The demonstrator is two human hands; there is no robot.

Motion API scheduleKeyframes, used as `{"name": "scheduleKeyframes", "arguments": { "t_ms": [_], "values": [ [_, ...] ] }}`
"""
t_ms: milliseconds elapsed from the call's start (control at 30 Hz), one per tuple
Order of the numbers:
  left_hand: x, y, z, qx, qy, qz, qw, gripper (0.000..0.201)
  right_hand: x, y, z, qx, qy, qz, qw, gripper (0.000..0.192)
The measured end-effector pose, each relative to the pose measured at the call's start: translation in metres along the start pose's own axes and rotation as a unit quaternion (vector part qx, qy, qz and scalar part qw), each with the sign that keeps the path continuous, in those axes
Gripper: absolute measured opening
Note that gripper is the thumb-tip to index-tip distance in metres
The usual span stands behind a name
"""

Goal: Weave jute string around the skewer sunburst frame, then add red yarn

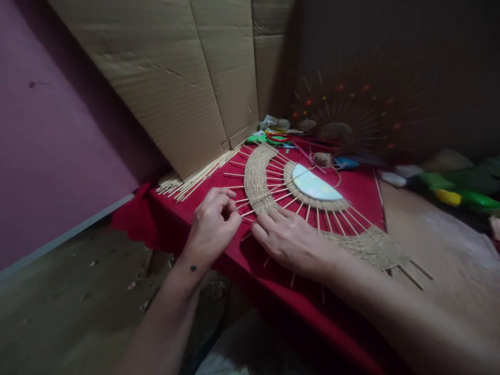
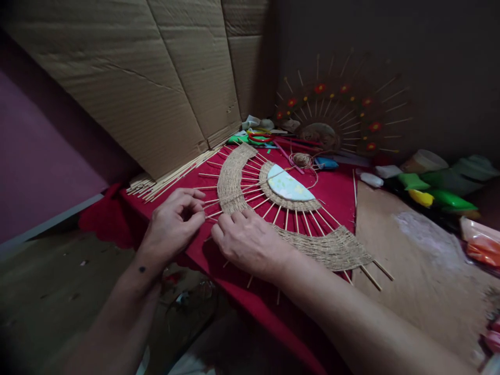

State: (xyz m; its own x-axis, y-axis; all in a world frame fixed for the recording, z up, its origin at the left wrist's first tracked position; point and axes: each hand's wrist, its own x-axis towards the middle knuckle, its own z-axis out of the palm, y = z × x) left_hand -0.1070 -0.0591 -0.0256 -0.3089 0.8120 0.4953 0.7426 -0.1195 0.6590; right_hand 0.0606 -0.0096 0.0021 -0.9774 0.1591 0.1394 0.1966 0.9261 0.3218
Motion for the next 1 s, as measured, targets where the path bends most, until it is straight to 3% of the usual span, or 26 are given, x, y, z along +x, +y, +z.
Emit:
{"name": "scheduleKeyframes", "arguments": {
  "t_ms": [200, 500, 833, 1000],
  "values": [
    [-0.003, -0.004, -0.007, 0.006, -0.052, 0.004, 0.999, 0.012, -0.001, -0.001, 0.001, 0.014, 0.009, 0.017, 1.0, 0.018],
    [-0.004, -0.001, -0.015, 0.024, -0.08, -0.003, 0.996, 0.014, -0.001, -0.002, 0.002, 0.023, 0.014, 0.021, 0.999, 0.021],
    [-0.017, 0.009, -0.006, 0.138, 0.013, 0.042, 0.99, 0.017, -0.001, -0.003, 0.005, 0.02, 0.034, 0.026, 0.999, 0.019],
    [-0.019, 0.007, -0.007, 0.161, 0.019, 0.027, 0.986, 0.017, -0.001, -0.002, 0.005, 0.012, 0.043, 0.022, 0.999, 0.018]
  ]
}}
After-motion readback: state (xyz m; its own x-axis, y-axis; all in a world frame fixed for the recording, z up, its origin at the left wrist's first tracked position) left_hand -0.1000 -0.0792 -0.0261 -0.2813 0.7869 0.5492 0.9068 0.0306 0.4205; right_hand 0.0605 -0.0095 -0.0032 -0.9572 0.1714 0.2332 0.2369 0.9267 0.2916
